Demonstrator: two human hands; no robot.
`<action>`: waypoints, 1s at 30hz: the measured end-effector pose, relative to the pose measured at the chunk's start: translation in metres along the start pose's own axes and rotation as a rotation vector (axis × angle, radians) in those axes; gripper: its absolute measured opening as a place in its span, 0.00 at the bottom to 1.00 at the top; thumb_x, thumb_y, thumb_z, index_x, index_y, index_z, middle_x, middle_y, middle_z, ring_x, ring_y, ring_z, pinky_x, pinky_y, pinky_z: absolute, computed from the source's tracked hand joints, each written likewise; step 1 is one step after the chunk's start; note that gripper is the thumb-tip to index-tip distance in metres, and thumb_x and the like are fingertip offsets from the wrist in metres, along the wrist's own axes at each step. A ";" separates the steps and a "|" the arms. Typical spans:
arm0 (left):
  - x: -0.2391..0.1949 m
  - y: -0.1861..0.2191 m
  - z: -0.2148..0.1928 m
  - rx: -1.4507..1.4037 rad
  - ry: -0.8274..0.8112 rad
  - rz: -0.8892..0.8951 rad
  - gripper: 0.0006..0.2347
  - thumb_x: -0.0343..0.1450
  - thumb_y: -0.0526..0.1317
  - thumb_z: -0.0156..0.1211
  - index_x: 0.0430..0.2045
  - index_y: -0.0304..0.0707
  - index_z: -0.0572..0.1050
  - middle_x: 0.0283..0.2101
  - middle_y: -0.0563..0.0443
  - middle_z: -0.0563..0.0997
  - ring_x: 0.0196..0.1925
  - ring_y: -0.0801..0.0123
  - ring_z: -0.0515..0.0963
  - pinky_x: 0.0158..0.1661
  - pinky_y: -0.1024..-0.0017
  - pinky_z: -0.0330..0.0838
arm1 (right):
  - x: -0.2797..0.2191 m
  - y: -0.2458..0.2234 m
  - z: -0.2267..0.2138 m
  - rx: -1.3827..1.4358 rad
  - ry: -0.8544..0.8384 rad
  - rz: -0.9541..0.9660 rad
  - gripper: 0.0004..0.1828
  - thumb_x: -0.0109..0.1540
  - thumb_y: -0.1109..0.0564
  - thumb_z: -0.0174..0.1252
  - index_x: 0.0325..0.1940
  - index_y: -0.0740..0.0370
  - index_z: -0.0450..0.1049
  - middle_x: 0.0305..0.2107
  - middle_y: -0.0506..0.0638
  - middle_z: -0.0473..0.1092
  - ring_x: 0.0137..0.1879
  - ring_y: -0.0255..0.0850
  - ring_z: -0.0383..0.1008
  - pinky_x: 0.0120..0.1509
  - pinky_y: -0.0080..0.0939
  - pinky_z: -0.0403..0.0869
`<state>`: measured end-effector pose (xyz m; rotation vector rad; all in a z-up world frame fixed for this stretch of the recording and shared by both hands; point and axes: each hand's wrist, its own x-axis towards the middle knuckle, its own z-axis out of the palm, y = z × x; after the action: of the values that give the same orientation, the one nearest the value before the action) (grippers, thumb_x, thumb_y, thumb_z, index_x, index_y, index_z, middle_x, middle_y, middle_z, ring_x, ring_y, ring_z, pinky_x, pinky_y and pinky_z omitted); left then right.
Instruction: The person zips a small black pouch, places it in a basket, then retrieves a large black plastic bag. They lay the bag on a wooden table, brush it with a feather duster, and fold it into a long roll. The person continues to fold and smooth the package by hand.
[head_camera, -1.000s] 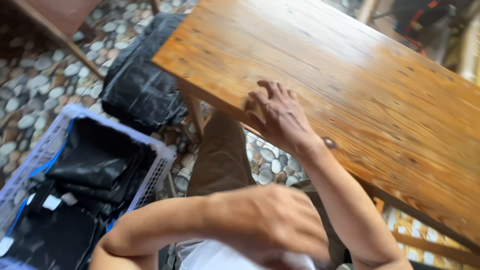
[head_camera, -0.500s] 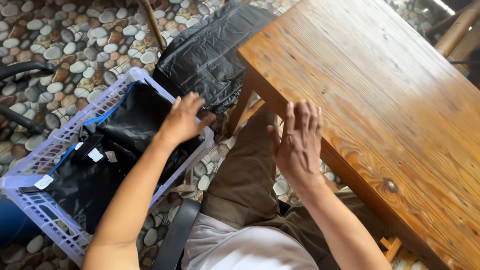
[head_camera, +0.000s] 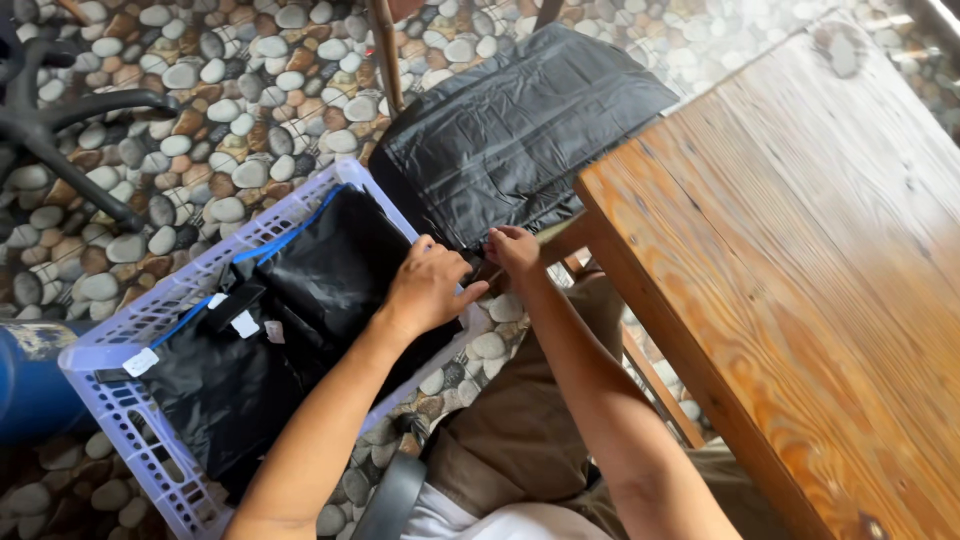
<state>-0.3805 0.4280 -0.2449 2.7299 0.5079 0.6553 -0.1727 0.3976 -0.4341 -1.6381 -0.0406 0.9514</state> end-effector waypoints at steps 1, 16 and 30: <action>0.007 -0.002 -0.002 0.003 -0.004 -0.010 0.18 0.68 0.59 0.64 0.26 0.45 0.81 0.30 0.52 0.83 0.38 0.62 0.81 0.60 0.58 0.63 | 0.001 -0.005 0.005 -0.003 -0.008 0.008 0.25 0.59 0.53 0.69 0.57 0.68 0.76 0.43 0.70 0.76 0.42 0.55 0.83 0.43 0.50 0.85; 0.105 -0.077 -0.048 -0.432 -0.032 -0.606 0.13 0.76 0.50 0.58 0.41 0.42 0.81 0.40 0.51 0.84 0.42 0.64 0.87 0.40 0.72 0.80 | 0.017 -0.043 0.040 -0.077 0.232 0.287 0.55 0.54 0.38 0.74 0.71 0.78 0.58 0.60 0.71 0.67 0.54 0.58 0.79 0.48 0.52 0.82; 0.154 -0.119 -0.021 -0.644 0.202 -1.331 0.35 0.66 0.62 0.66 0.57 0.29 0.70 0.58 0.33 0.77 0.65 0.48 0.75 0.62 0.57 0.72 | 0.015 -0.106 0.037 0.922 0.094 0.348 0.17 0.49 0.69 0.67 0.39 0.69 0.71 0.35 0.59 0.75 0.39 0.51 0.80 0.45 0.44 0.80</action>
<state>-0.2938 0.6004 -0.2108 1.2691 1.5674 0.5274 -0.1367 0.4688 -0.3533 -0.8294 0.6722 0.9423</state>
